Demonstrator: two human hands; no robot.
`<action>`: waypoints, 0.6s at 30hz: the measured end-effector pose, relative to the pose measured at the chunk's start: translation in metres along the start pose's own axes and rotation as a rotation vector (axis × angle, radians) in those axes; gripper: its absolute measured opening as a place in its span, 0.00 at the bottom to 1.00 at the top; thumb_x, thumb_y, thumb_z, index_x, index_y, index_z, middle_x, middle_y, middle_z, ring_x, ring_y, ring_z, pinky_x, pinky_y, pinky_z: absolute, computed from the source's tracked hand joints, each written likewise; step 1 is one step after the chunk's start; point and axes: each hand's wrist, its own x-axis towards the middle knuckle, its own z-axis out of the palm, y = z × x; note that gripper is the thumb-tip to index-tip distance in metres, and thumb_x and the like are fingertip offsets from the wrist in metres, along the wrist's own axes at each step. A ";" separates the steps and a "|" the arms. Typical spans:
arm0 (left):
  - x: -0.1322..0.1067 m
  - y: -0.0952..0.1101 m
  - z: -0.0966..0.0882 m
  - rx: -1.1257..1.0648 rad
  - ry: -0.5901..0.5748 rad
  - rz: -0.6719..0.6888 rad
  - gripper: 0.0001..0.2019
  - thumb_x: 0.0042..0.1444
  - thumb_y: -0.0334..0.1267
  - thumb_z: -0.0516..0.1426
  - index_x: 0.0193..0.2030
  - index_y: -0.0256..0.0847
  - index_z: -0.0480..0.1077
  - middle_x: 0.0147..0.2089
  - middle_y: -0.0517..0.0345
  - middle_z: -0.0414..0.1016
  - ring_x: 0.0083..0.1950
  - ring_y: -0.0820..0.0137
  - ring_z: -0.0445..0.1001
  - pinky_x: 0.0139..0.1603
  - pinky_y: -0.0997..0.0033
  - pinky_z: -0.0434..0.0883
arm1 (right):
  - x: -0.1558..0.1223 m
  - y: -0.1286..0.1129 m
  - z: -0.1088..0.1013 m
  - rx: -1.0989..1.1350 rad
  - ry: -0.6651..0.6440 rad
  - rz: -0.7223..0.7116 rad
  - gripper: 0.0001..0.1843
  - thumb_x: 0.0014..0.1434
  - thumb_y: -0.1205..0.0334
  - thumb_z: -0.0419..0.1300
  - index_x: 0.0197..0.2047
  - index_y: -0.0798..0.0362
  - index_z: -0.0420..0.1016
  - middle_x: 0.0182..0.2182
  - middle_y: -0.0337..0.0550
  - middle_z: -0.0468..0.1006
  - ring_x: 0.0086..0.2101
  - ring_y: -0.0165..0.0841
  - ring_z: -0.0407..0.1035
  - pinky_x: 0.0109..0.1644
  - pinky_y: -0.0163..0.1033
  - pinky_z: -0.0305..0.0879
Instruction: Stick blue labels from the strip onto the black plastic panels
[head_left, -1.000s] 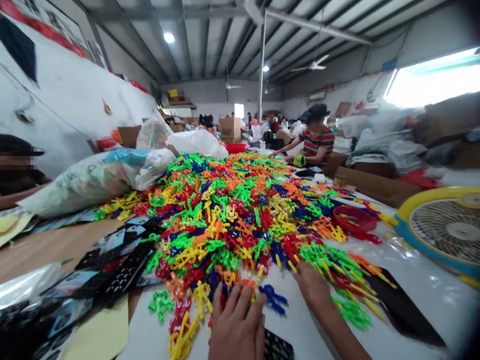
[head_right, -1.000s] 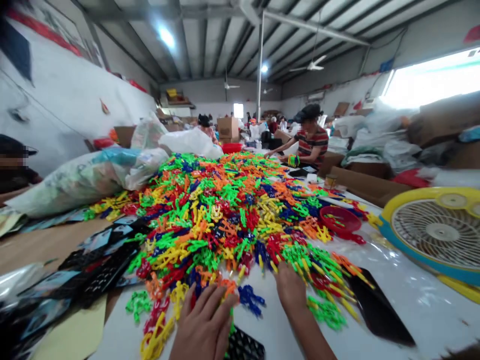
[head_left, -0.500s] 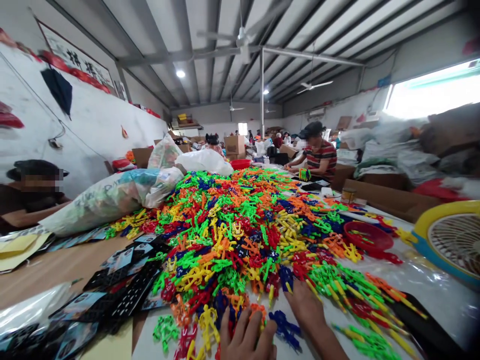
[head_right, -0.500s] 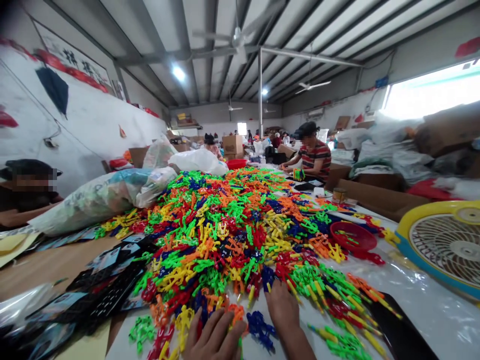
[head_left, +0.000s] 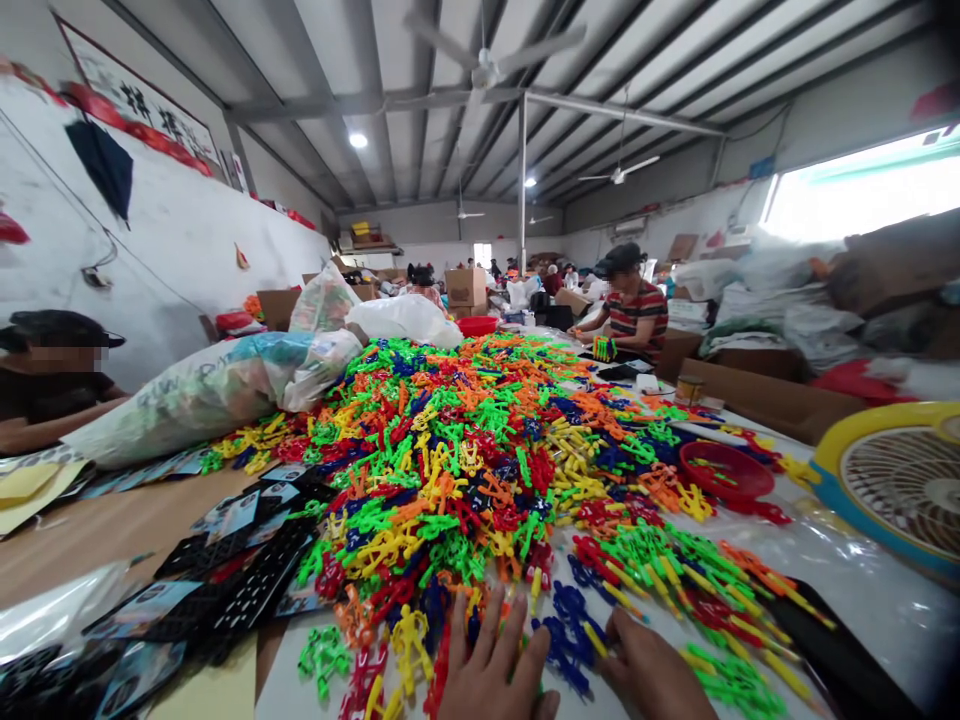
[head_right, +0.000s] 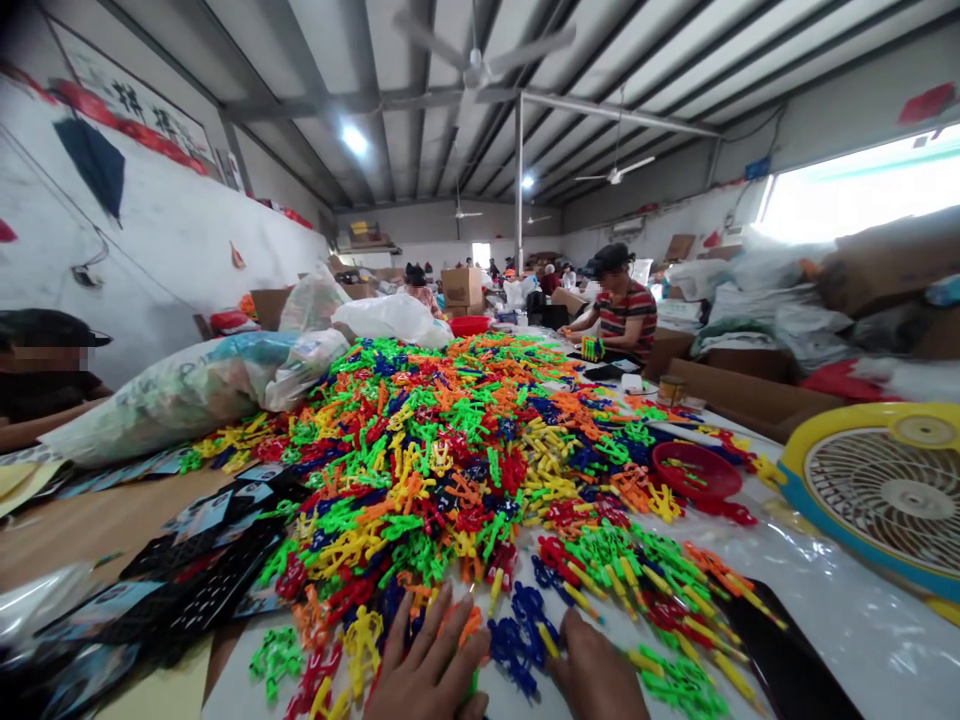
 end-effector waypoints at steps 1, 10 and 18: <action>0.000 -0.001 0.002 -0.018 0.021 -0.001 0.15 0.63 0.49 0.49 0.47 0.51 0.74 0.52 0.62 0.79 0.56 0.62 0.74 0.73 0.47 0.34 | 0.001 -0.001 0.000 -0.016 0.011 0.008 0.05 0.54 0.64 0.56 0.36 0.50 0.69 0.36 0.46 0.81 0.39 0.41 0.75 0.38 0.38 0.63; 0.013 0.006 -0.028 -0.181 -0.142 -0.102 0.13 0.63 0.41 0.51 0.51 0.51 0.72 0.52 0.66 0.79 0.54 0.68 0.74 0.73 0.59 0.33 | -0.022 -0.001 0.000 -0.094 0.118 0.034 0.15 0.58 0.65 0.54 0.49 0.54 0.70 0.43 0.52 0.79 0.43 0.41 0.75 0.43 0.38 0.65; 0.038 0.011 -0.064 -0.311 -0.519 -0.217 0.16 0.66 0.39 0.48 0.56 0.48 0.70 0.58 0.58 0.74 0.61 0.62 0.68 0.70 0.46 0.47 | -0.025 -0.019 -0.027 -0.057 0.053 0.054 0.02 0.56 0.66 0.59 0.31 0.55 0.70 0.35 0.49 0.78 0.38 0.38 0.72 0.38 0.36 0.59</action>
